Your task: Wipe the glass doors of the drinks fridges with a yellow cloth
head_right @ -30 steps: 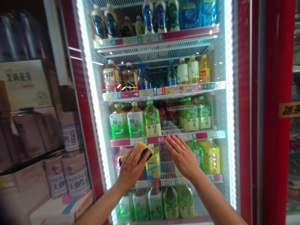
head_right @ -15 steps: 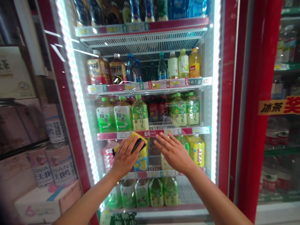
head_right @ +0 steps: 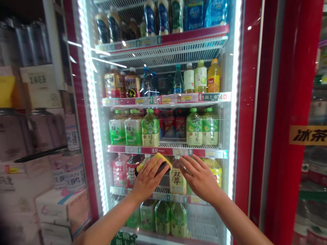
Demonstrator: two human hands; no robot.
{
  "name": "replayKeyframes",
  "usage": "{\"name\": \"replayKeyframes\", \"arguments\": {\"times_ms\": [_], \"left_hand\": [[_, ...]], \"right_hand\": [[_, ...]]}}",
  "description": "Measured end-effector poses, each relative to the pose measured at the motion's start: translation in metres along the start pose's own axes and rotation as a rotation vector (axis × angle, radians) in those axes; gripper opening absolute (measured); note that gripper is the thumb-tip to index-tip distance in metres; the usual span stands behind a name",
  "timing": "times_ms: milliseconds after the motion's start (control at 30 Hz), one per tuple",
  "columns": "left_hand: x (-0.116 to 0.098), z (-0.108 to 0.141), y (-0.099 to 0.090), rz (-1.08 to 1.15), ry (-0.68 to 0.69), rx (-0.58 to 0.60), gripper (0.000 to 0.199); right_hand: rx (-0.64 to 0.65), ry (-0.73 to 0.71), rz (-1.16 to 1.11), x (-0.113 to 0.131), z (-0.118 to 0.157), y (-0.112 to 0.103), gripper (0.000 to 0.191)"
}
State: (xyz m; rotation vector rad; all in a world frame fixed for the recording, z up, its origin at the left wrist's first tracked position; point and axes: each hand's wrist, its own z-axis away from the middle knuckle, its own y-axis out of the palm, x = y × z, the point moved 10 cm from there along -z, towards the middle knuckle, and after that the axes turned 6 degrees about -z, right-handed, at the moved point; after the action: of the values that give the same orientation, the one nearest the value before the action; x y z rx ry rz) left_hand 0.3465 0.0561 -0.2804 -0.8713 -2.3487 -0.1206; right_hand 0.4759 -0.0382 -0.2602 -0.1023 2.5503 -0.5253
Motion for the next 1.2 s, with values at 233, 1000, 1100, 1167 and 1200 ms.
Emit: {"name": "replayKeyframes", "arguments": {"times_ms": [233,1000,1100,1167,1200], "left_hand": [[0.052,-0.06,0.001,0.022,-0.491,-0.038,0.083],[-0.072,-0.08,0.01,0.003,0.074,-0.048,0.069],[-0.048,-0.063,0.008,0.026,0.034,-0.006,0.075],[-0.024,-0.085,0.01,0.026,-0.142,-0.003,0.08],[-0.017,-0.102,0.011,0.039,-0.22,-0.013,0.081]], "right_hand": [[-0.036,0.097,0.034,-0.038,0.022,-0.018,0.039],[0.083,0.015,0.129,-0.065,0.067,-0.047,0.038],[0.102,0.066,0.168,-0.08,0.074,-0.06,0.039],[0.106,0.108,0.179,-0.09,0.077,-0.067,0.04],[0.106,0.128,0.178,-0.095,0.078,-0.069,0.04]]}}
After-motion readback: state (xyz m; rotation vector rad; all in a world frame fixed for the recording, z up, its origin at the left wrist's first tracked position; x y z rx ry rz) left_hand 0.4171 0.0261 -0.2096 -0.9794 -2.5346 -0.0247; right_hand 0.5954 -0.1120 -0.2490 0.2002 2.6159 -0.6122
